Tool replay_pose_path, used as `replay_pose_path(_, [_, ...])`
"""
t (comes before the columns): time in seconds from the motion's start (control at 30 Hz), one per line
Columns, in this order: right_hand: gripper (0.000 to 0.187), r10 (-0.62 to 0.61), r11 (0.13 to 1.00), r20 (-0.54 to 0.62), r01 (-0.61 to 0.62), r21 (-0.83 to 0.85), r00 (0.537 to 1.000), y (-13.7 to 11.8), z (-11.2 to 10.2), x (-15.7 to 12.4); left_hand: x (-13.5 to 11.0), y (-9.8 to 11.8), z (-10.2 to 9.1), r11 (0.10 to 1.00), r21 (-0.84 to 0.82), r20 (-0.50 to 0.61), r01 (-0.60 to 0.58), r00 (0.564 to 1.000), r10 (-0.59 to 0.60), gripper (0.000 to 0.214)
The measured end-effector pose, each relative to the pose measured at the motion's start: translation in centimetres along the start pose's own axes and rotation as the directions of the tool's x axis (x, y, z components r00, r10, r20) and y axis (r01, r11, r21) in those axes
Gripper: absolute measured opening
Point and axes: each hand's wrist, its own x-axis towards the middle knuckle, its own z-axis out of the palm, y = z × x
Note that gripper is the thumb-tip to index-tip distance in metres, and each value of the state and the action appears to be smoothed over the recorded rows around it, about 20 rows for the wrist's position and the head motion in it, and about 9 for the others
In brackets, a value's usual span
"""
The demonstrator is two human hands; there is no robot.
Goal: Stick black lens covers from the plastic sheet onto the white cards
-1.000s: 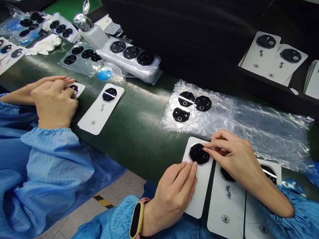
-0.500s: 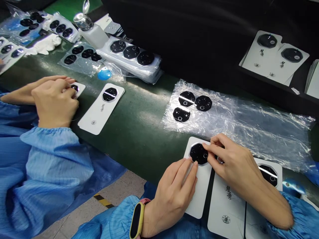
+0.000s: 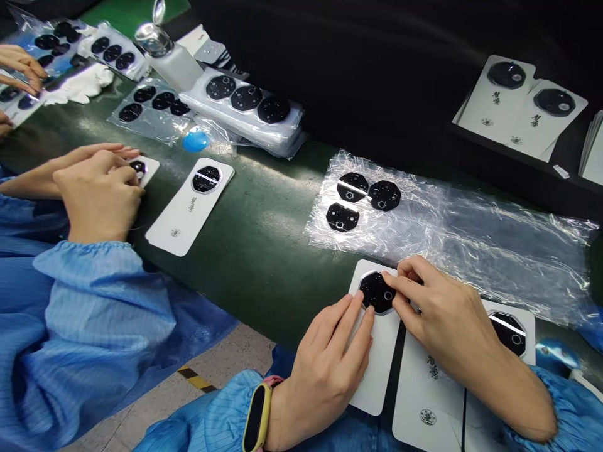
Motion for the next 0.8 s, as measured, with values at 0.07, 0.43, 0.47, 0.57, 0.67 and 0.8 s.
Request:
replay_pose_path(0.07, [0.033,-0.004,1.000,0.008,0.004,0.006,1.000,0.0,-0.1,0.0,0.0,0.0,0.1,1.000,0.002,-0.005,0.001,1.000,-0.001,0.026])
replay_pose_path(0.43, [0.034,-0.113,0.982,0.032,0.116,-0.150,0.993,-0.6,-0.4,-0.5,0.1,0.1,0.0,0.999,0.033,-0.017,-0.019,1.000,0.020,0.027])
replay_pose_path(0.47, [0.035,-0.110,0.983,0.038,0.114,-0.142,0.993,-0.5,-0.5,-0.8,0.1,0.2,0.0,0.999,0.042,-0.018,-0.024,1.000,0.024,0.028])
replay_pose_path(0.57, [0.041,-0.100,0.985,0.031,0.103,-0.137,0.995,-0.6,-0.8,-1.8,0.1,0.2,0.0,0.998,0.050,-0.018,-0.031,0.999,0.032,0.029])
replay_pose_path(0.67, [0.042,-0.083,0.988,0.011,0.084,-0.132,0.996,-1.0,-0.8,-3.0,0.1,0.2,0.0,0.999,0.038,-0.023,-0.031,0.999,0.032,0.029])
replay_pose_path(0.8, [0.039,-0.072,0.991,-0.011,0.070,-0.110,0.997,-1.8,-0.5,-3.8,0.1,0.1,0.1,0.999,0.028,-0.024,-0.030,0.999,0.031,0.028])
